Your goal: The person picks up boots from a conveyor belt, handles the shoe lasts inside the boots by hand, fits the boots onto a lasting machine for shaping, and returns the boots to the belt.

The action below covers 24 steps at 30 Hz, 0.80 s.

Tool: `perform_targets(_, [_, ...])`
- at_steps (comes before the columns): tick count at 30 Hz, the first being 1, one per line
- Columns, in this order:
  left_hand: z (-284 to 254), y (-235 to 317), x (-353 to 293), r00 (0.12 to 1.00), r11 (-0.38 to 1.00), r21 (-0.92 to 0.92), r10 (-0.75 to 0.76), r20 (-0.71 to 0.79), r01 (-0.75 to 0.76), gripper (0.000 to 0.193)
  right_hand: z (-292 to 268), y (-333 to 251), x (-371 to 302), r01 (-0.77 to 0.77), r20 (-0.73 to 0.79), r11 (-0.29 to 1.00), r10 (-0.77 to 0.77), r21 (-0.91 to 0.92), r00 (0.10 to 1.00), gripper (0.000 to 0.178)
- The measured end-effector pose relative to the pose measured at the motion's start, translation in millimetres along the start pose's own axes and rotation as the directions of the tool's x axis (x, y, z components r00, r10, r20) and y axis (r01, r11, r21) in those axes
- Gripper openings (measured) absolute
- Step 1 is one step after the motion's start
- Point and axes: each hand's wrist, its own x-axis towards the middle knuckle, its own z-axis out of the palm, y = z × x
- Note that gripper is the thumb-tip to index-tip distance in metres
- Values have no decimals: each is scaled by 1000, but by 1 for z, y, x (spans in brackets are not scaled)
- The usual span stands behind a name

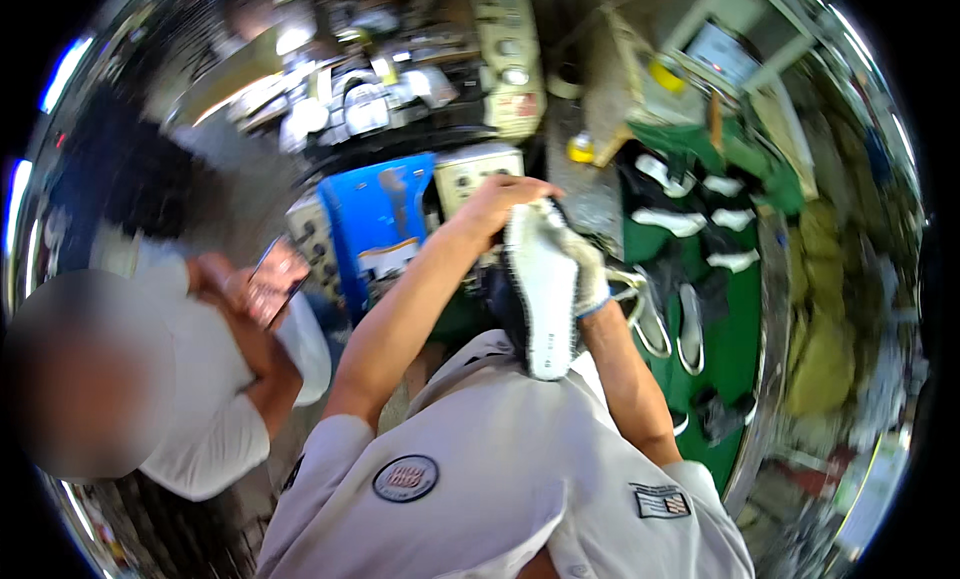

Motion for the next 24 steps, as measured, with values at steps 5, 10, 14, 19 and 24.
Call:
perform_targets(5, [46,31,-1,993,998,-56,-18,114,24,39,3,-25,-19,42,63,999,-40,-29,997,53])
perform_targets(10, [84,29,10,968,998,9,-58,243,58,49,13,-40,-66,228,-86,941,-256,-252,963,44])
perform_targets(14, [128,-1,24,930,993,57,-113,350,99,55,-7,-38,-116,318,-194,923,-360,-217,913,39])
perform_targets(19, [180,-77,16,833,982,82,-188,520,170,59,-46,-6,-200,350,-362,901,-425,-256,830,51])
perform_targets(24, [165,-156,17,819,832,538,-399,413,134,58,-72,53,-266,279,-617,807,-582,-521,530,61])
